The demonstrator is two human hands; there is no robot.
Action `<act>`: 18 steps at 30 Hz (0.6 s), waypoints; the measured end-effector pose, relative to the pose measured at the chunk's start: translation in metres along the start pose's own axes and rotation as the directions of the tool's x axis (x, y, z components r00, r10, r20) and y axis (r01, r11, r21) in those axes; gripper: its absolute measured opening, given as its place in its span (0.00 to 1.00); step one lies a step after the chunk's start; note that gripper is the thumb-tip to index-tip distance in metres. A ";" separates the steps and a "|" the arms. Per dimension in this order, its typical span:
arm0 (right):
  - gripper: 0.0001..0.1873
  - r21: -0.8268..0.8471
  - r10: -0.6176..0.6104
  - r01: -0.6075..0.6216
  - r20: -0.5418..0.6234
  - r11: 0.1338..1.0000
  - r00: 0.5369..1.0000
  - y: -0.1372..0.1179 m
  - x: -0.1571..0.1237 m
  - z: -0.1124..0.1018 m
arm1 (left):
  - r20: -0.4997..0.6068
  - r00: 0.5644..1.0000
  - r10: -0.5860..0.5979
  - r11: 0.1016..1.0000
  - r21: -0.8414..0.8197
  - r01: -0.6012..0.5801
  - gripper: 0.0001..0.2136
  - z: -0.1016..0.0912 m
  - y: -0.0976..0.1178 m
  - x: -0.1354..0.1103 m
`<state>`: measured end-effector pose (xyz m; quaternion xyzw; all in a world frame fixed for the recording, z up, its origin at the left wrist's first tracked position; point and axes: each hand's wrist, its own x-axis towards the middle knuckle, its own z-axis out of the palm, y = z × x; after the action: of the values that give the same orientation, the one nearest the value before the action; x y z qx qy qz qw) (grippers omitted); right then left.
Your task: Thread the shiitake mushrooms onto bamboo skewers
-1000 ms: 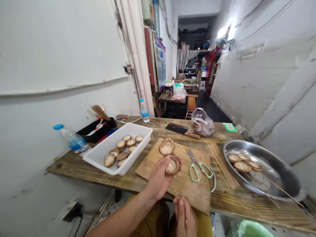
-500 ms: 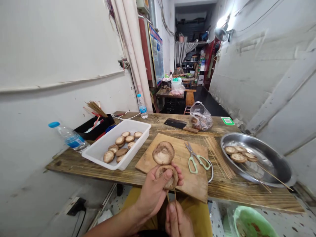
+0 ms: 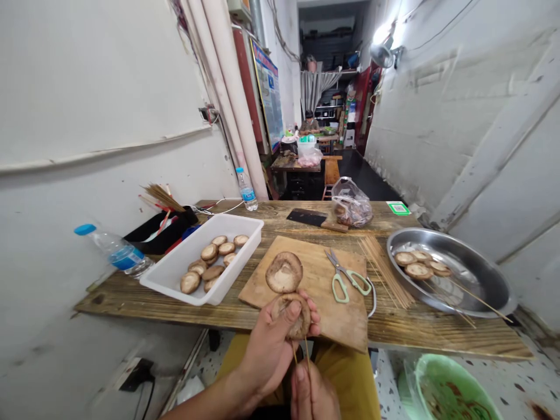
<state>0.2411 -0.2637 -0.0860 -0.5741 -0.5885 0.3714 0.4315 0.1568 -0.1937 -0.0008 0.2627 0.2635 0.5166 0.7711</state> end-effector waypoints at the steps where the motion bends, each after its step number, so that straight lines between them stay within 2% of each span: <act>1: 0.29 0.012 -0.005 0.005 0.030 1.000 1.000 0.000 0.001 -0.001 | -0.002 1.000 -0.002 1.000 0.001 0.002 0.08 0.000 0.000 0.000; 4: 0.27 0.055 0.023 -0.027 0.073 0.998 0.997 -0.002 0.002 0.000 | -0.009 1.000 -0.008 1.000 0.001 0.008 0.07 -0.003 -0.001 0.003; 7: 0.26 0.082 0.079 -0.080 0.017 0.993 0.997 -0.003 0.004 0.002 | 0.023 0.999 -0.047 0.999 0.026 0.047 0.08 -0.010 -0.002 0.008; 10: 0.25 0.109 0.102 -0.104 0.021 0.989 0.995 -0.003 0.010 -0.016 | 0.053 0.995 -0.080 0.992 0.107 0.074 0.15 -0.024 -0.001 0.010; 12: 0.24 0.044 0.098 -0.098 0.016 0.994 0.995 -0.004 0.016 -0.048 | 0.021 0.998 -0.054 0.986 0.160 0.050 0.21 -0.035 0.002 0.011; 14: 0.22 -0.191 0.060 -0.083 -0.122 0.978 0.991 -0.008 0.021 -0.096 | -0.037 0.998 -0.045 0.968 0.247 0.053 0.23 -0.046 0.007 0.012; 16: 0.19 -0.435 0.028 -0.144 -0.263 0.889 0.964 -0.011 0.028 -0.152 | -0.097 0.994 -0.054 0.939 0.333 0.083 0.23 -0.053 0.011 0.013; 18: 0.15 -0.588 0.108 -0.277 -0.307 0.760 0.946 -0.010 0.039 -0.209 | -0.132 0.989 -0.069 0.915 0.387 0.116 0.22 -0.057 0.012 0.015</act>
<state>0.4340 -0.2377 0.0004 -0.7847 -0.5550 0.1216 0.2480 0.1150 -0.1685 -0.0365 0.3693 0.4185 0.4303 0.7095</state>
